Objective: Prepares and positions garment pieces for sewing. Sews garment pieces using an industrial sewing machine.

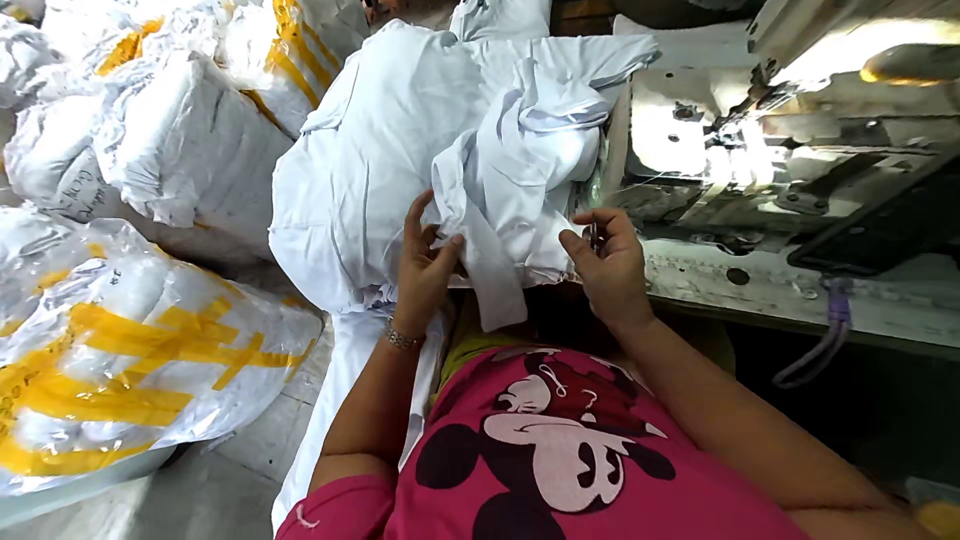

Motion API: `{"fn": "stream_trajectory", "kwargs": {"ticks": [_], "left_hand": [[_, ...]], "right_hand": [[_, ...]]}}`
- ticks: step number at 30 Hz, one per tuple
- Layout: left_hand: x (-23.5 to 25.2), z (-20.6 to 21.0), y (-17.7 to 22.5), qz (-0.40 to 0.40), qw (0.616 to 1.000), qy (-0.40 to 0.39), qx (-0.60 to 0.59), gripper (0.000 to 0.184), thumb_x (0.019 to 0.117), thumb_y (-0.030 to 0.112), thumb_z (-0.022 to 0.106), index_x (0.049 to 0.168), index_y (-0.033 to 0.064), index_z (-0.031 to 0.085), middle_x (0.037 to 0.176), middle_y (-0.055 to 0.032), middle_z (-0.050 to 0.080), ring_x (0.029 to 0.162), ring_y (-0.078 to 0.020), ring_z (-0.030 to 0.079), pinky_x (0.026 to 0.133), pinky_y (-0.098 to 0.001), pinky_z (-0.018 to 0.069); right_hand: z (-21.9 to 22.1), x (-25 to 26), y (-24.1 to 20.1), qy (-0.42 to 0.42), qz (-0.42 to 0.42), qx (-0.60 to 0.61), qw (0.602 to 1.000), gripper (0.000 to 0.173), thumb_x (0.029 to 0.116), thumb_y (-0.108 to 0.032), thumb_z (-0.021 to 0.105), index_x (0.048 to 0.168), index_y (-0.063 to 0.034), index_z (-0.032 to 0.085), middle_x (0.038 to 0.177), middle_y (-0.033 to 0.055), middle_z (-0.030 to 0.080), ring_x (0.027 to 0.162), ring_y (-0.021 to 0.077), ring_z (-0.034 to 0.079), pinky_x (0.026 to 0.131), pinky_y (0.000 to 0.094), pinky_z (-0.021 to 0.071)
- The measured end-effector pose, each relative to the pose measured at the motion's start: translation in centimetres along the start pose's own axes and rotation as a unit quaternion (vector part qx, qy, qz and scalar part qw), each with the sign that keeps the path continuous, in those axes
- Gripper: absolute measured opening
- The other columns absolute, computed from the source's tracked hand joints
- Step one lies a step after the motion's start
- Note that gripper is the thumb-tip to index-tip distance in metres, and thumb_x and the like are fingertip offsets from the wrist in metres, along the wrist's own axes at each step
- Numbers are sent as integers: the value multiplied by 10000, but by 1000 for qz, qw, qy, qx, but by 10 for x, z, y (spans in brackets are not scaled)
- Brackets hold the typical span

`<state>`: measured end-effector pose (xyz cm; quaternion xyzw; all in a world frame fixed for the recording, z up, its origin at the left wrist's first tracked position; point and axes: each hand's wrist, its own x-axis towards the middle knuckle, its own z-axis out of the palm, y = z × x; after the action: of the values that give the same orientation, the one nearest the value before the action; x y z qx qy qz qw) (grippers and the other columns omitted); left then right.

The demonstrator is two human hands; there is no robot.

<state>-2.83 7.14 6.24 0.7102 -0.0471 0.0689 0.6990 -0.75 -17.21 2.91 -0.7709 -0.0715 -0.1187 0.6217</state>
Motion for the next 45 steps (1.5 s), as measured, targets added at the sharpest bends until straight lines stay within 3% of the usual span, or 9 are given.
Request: {"fn": "stream_trajectory", "kwargs": {"ticks": [5,10,15,19,24,28,33,38,45], "left_hand": [[9,-2,5,50,999,-17,-3,287,1050,38,503,1313,92,606,1098,-51,683,661,-89,660,585,-249,598],[10,24,11,49,994,-88,-47,472,972,-90,470,1426,37,482,1254,-108,655,919,-149,722,850,-343,619],[41,27,22,216,943,-74,242,275,951,17,675,1223,-28,668,1098,-143,664,870,-147,691,776,-295,612],[82,10,24,286,894,-27,343,148,930,203,741,915,56,749,1080,-134,629,1044,-217,600,915,-348,512],[110,23,12,258,916,-106,289,156,994,135,648,1007,-19,668,900,-95,679,826,-108,648,786,-272,544],[124,37,6,245,917,-135,284,139,986,142,664,1008,6,665,866,-69,666,732,-85,612,694,-246,519],[139,26,-5,193,943,-123,243,171,964,147,695,1045,-1,672,919,-63,679,780,-65,616,728,-237,518],[109,21,-23,-44,979,-73,186,197,1065,196,550,1190,52,601,940,-65,632,739,-103,573,689,-284,509],[105,12,-66,25,987,-48,154,258,1101,288,454,1258,164,616,952,8,636,700,-39,560,611,-197,479]], "right_hand": [[6,-8,-5,-116,-55,-42,991,259,933,-263,710,1051,-36,665,782,18,601,614,73,532,549,248,478],[27,-27,-14,-117,-93,-95,984,803,790,-593,800,1269,-20,507,951,69,599,716,124,583,589,308,534],[11,-5,-11,-91,-28,-156,983,329,897,-82,691,1210,-22,607,896,116,692,707,230,669,633,443,577],[-12,5,1,-8,-10,-132,991,231,983,-167,643,1157,-15,653,926,108,652,690,167,594,602,350,520],[13,-18,3,-135,-188,-182,956,664,855,-489,780,1280,-23,572,1042,183,651,769,273,666,612,455,581],[30,-9,7,-283,-222,-323,875,638,921,-269,724,1521,-239,508,956,202,656,682,358,671,564,522,563],[5,8,10,-165,-191,-219,943,176,880,-203,714,924,-33,709,838,117,657,683,246,659,569,433,566],[-27,27,24,14,29,-82,996,189,929,-129,668,1076,-29,604,832,62,606,626,121,549,572,323,497],[-23,31,39,51,66,-22,996,211,965,-99,610,1172,-61,628,815,30,582,621,82,532,573,262,485]]}}
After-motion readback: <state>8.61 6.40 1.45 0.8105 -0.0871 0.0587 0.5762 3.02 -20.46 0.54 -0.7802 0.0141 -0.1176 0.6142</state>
